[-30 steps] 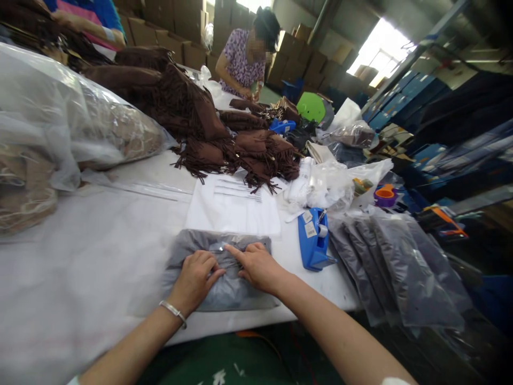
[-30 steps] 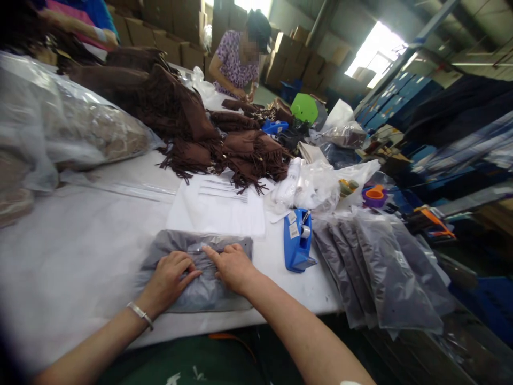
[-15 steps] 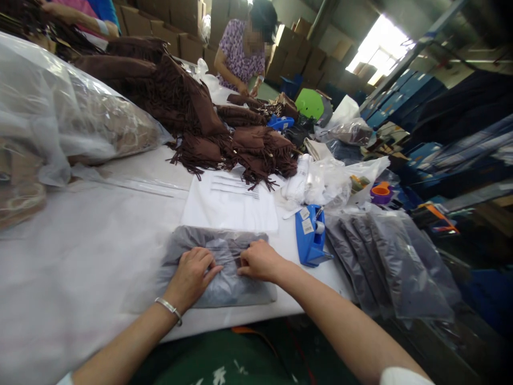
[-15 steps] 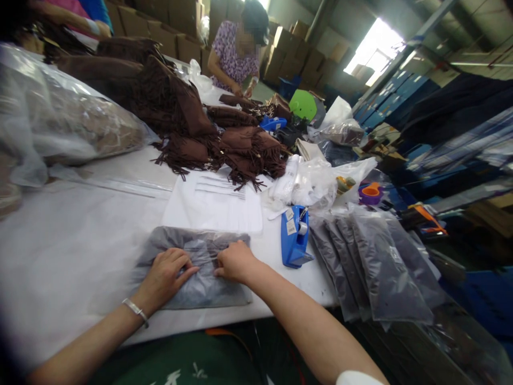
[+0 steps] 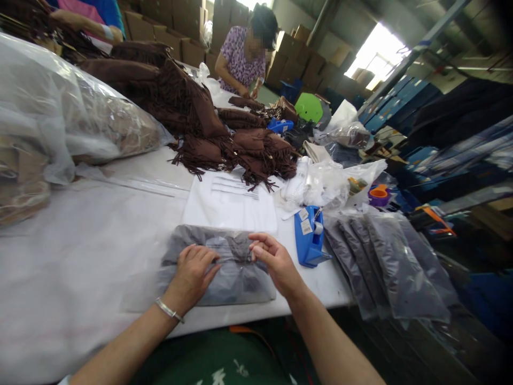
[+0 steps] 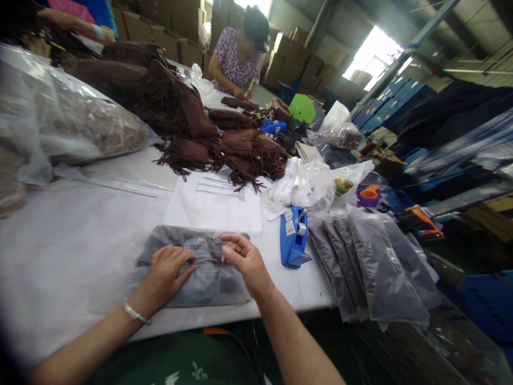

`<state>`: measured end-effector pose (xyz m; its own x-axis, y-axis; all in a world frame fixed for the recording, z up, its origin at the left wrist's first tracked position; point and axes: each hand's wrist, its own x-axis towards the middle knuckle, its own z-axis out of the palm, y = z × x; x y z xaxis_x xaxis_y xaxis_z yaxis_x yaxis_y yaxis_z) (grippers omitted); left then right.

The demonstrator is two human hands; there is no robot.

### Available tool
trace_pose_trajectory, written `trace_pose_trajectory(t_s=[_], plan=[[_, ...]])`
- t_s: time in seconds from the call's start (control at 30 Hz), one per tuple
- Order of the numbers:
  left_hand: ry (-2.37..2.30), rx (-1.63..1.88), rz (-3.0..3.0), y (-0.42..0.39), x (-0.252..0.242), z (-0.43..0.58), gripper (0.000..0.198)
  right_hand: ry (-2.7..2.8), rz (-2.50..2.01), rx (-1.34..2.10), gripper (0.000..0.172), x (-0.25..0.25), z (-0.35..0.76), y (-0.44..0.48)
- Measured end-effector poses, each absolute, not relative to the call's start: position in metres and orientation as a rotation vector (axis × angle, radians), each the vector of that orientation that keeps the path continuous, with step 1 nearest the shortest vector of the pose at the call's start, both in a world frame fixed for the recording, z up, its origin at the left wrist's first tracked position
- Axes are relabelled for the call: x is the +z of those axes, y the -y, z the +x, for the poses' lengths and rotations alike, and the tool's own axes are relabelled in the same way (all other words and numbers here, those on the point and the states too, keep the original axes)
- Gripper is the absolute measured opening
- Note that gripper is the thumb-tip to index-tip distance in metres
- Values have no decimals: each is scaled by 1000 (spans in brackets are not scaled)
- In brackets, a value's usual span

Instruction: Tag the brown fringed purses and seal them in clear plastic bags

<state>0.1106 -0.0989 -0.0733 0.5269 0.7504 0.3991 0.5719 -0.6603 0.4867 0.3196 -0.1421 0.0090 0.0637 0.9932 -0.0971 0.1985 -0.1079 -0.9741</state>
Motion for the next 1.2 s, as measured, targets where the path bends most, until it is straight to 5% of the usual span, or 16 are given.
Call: trace_pose_trajectory(t_s=[0.2,0.57,0.73,0.9,1.2], plan=[[-901,1019,2318,132,-25,118,22,204,-787,1535,36,-18,271,195],[-810,1166,2437,145,-11,128,17,35,-616,1580,33,-16,265,200],[-714,1171,2579,142,-7,111,17,147,-711,1667,36,-19,260,205],[-519,1049,2812,128,-7,70,21,576,-1090,1837,20,-24,255,202],[-1305,631,2272,84,-57,-5,35,1467,-1390,1705,23,5,273,114]])
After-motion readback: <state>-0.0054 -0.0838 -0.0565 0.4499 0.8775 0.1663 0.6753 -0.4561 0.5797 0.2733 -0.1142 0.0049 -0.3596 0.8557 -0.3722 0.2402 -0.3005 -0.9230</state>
